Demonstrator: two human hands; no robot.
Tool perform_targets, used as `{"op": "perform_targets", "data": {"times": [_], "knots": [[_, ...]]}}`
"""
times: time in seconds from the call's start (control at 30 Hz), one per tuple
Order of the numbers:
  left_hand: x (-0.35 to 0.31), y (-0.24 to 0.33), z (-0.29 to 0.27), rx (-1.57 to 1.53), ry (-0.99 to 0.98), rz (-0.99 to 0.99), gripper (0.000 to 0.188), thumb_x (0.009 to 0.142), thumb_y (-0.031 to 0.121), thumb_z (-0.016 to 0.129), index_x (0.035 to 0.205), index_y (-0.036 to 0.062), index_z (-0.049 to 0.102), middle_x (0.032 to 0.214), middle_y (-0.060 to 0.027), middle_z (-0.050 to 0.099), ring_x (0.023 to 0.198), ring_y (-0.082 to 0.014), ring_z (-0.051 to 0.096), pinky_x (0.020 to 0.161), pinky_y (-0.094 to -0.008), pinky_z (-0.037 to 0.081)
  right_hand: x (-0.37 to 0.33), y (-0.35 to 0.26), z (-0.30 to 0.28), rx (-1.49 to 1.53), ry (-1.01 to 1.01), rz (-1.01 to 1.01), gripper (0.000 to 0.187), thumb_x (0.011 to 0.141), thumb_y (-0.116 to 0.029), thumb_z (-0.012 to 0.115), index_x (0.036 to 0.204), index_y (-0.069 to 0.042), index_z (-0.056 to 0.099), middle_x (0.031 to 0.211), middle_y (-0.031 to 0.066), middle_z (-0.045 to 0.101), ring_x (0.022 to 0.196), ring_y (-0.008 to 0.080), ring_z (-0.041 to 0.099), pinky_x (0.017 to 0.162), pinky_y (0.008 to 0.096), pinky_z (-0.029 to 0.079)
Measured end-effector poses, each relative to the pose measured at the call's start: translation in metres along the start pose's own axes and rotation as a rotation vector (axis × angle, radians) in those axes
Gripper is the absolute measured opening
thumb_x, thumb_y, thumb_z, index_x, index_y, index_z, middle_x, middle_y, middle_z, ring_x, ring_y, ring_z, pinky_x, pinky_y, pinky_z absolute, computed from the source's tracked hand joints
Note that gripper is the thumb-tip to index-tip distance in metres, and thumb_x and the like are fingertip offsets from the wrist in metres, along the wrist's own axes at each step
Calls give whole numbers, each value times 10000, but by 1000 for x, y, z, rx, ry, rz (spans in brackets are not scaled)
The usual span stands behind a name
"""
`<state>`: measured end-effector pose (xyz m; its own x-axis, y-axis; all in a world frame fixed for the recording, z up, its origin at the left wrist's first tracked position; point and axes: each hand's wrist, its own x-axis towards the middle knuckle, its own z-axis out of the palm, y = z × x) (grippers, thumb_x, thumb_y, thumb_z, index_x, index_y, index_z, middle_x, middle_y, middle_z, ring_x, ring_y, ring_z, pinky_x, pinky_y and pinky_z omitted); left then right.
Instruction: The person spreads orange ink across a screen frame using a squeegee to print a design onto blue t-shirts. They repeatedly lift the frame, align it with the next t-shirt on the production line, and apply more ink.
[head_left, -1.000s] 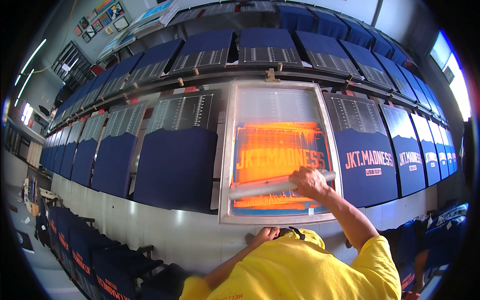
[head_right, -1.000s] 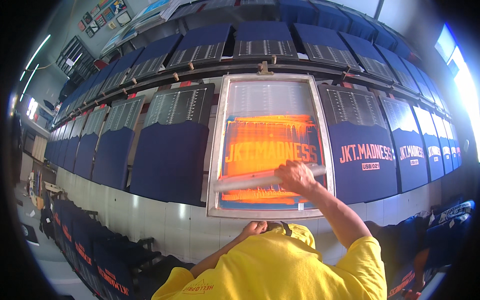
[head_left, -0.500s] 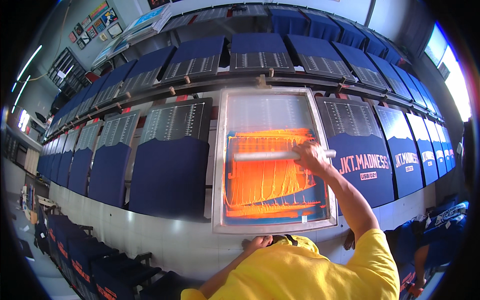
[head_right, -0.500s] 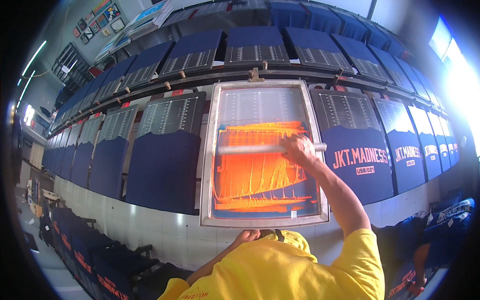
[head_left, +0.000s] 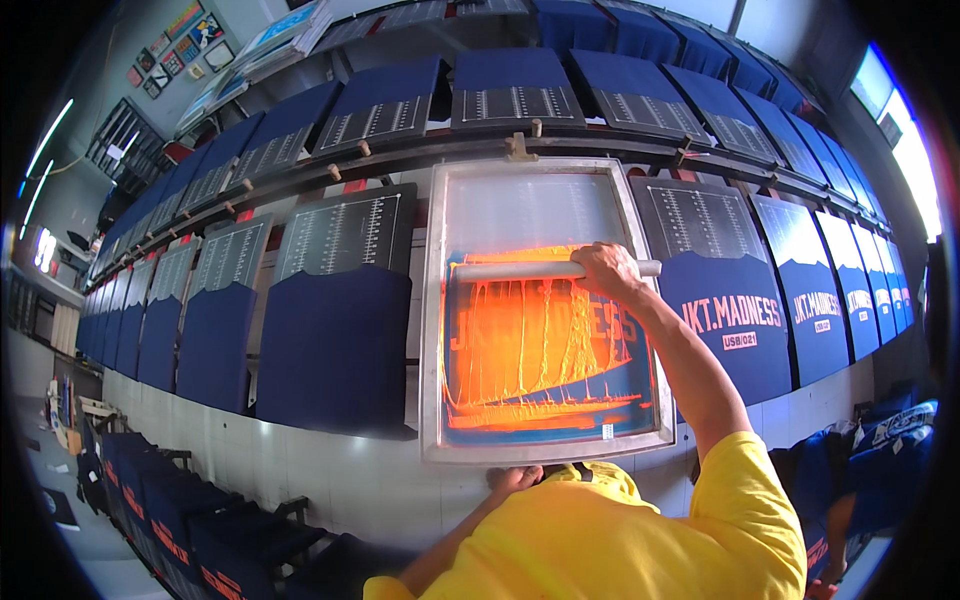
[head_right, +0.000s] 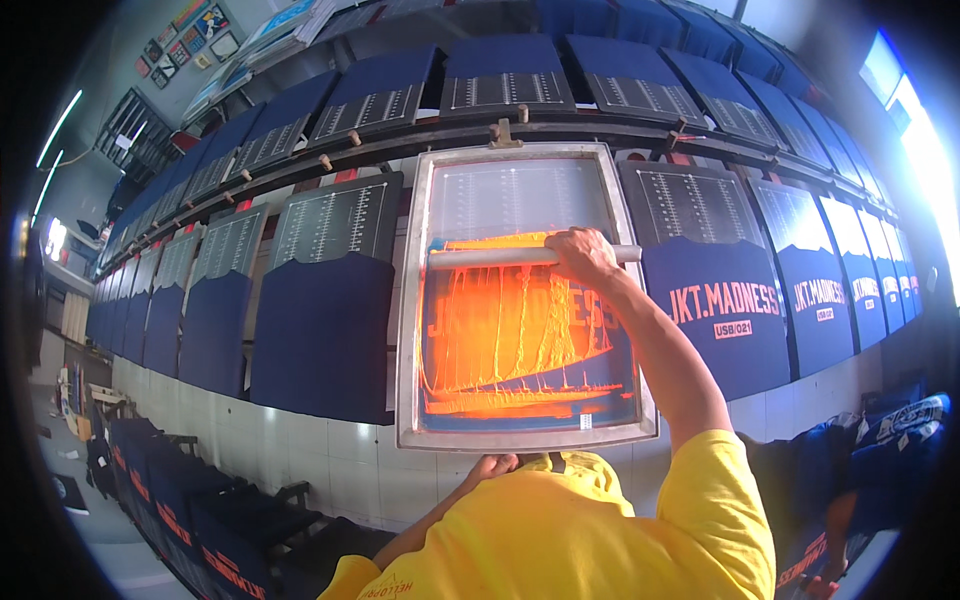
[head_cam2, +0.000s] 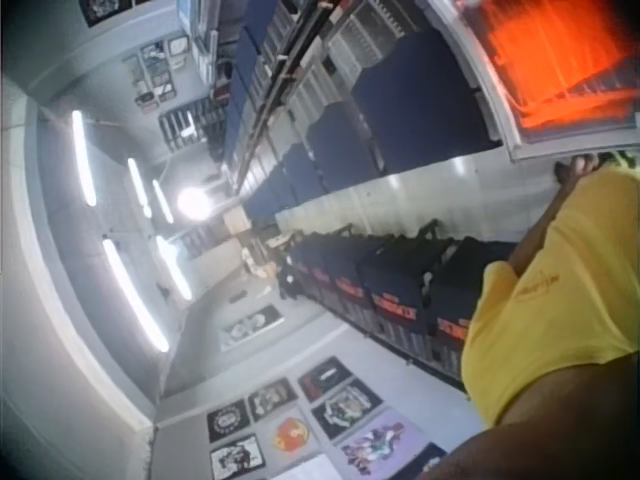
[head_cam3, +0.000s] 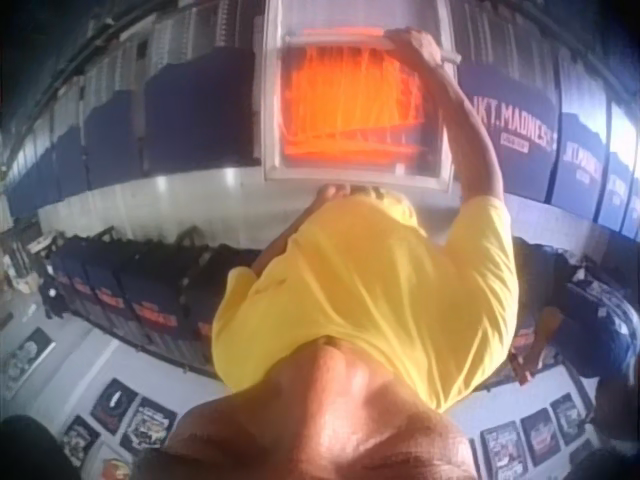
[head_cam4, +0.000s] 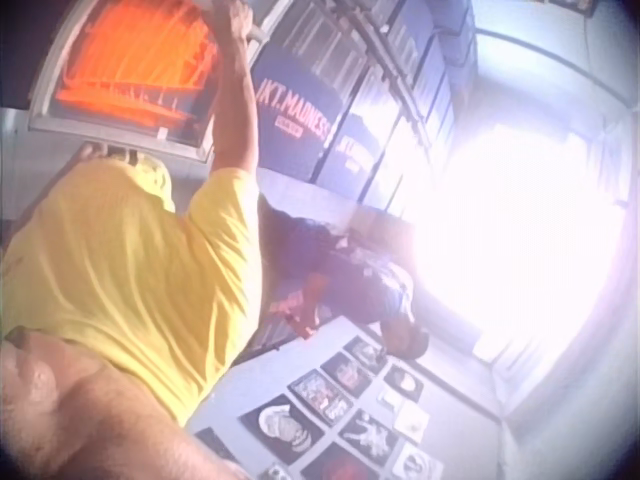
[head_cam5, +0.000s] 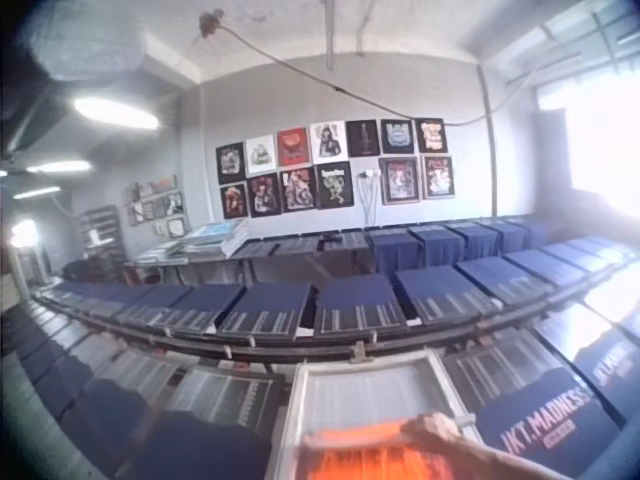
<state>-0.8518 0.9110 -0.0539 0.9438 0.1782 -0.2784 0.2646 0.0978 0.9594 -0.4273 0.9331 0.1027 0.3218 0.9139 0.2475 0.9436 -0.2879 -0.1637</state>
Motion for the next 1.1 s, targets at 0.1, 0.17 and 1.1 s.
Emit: {"op": "perform_targets", "data": {"times": [0.1,0.17,1.1], "knots": [[3,-1,0,-11,-26,45,424,1083,367,451,819,50,553,718,-26,523,690,-138,488,672,-328,435,-17,-8,-1,8,-65,64,218,737,-276,749,876,-122,681,816,80,688,816,320,670,736,466,534],[4,5,1,-32,-7,26,424,1083,365,450,817,52,553,716,-27,523,682,-134,482,666,-319,433,-34,-18,-3,28,-78,76,222,724,-260,765,871,-119,678,813,74,681,818,313,670,738,466,535],[4,33,2,45,6,-62,355,1080,323,461,1039,-12,571,823,-51,555,778,-134,499,729,-312,435,-267,-164,26,61,-66,67,656,690,-475,811,1177,-100,584,1267,76,540,1113,265,523,902,419,436]]}}
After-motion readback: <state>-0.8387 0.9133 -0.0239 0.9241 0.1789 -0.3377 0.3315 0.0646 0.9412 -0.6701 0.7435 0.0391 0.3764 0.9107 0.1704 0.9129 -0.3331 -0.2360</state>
